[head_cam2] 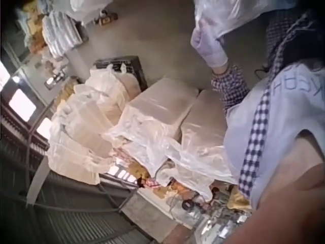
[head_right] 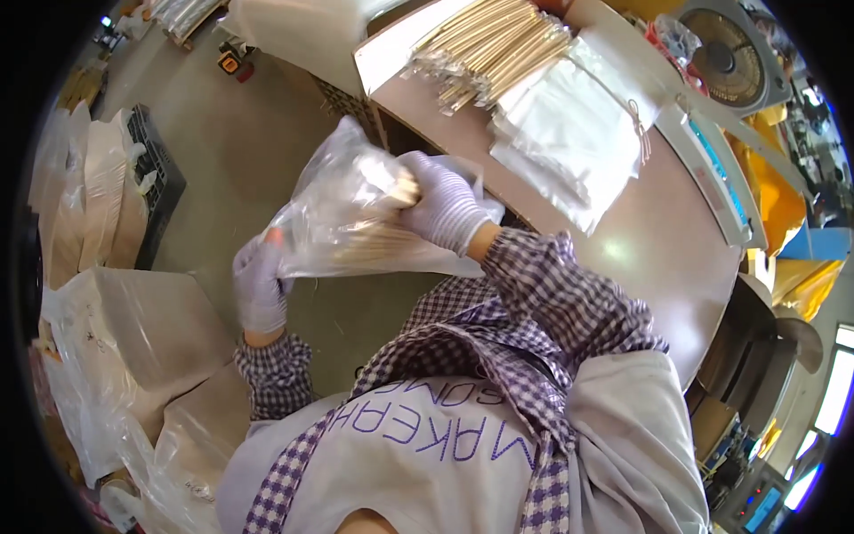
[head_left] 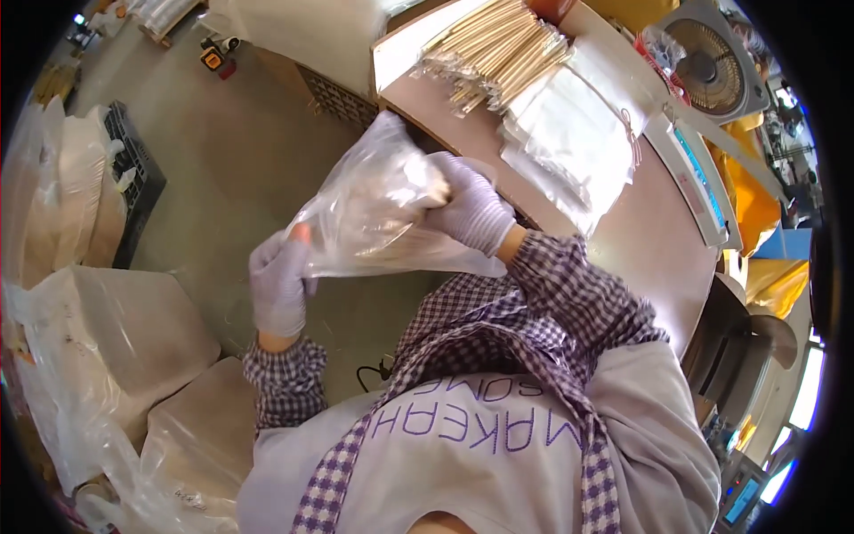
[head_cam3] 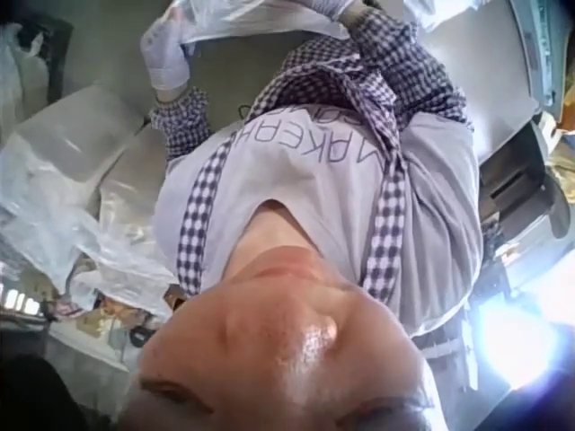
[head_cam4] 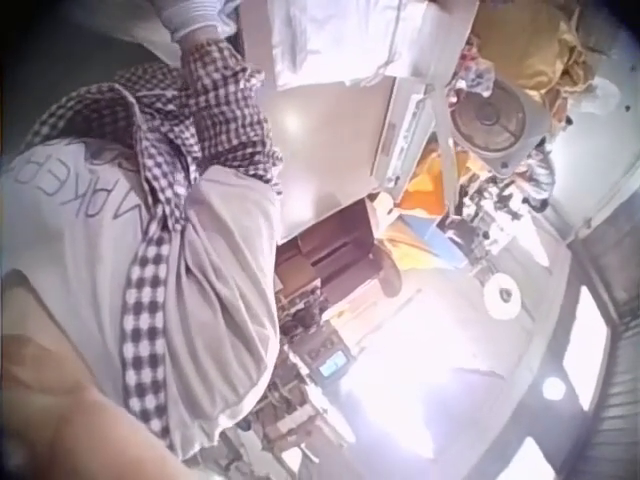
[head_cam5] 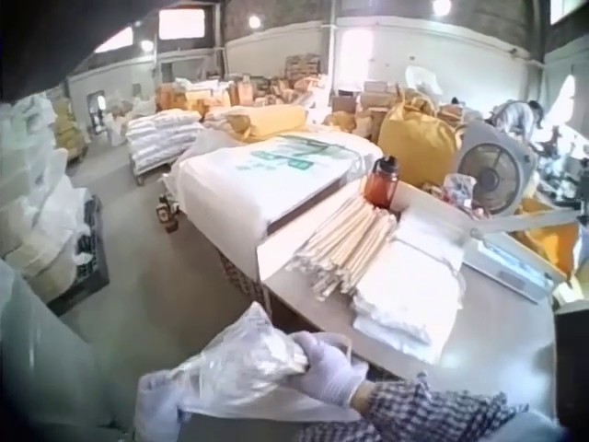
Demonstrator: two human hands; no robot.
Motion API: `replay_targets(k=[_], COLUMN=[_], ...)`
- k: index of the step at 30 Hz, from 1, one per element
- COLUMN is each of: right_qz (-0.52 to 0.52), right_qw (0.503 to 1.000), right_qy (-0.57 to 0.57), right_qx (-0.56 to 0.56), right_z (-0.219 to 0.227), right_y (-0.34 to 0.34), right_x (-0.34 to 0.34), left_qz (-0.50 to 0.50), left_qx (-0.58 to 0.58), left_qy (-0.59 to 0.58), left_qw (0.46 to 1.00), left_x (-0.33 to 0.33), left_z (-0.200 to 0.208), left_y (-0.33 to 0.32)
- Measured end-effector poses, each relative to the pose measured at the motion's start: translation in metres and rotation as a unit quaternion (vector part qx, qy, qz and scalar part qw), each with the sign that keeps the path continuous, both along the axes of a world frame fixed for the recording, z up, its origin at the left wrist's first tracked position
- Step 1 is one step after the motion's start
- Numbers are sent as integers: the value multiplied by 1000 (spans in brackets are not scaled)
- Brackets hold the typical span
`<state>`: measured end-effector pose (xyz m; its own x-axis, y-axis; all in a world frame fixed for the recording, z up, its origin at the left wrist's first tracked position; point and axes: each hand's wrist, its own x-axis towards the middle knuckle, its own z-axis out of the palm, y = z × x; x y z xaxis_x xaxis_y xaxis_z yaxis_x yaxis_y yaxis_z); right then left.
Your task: Bundling wooden sticks, placing them into plastic bags, and sealing the bags using a heat sealer.
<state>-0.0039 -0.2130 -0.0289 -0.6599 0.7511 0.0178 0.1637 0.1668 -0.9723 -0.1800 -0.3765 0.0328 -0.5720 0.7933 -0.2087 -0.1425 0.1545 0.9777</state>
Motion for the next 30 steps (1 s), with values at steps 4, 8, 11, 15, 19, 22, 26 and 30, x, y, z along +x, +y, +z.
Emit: replay_targets(k=[4,8,11,15,19,22,26,30], right_qz=[-88,-72,31,267,354,319,254,-53], right_qw=[938,863,941,834,739,818,936,975], right_qy=[211,359,147,-433,-528,-425,-184,-48], right_qx=[-259,-348,-304,213,226,221,162,209], right_z=[2,-1,15,25,15,13,30,74], right_y=[14,-3,5,-13,-15,-3,8,16], right_x=[28,32,31,-32,-67,-60,-35,102], left_qz=[22,49,29,60,130,162,220,302], left_qx=[12,-6,28,28,66,76,130,149], left_qy=[4,-32,-12,13,0,-45,-57,-41], left_qw=[1000,998,999,998,989,983,965,941], left_x=[-3,5,2,3,10,-22,-86,-91], left_z=[-6,-9,-12,-14,-12,-25,-40,-37], left_y=[-24,-28,-21,-35,-20,6,38,89])
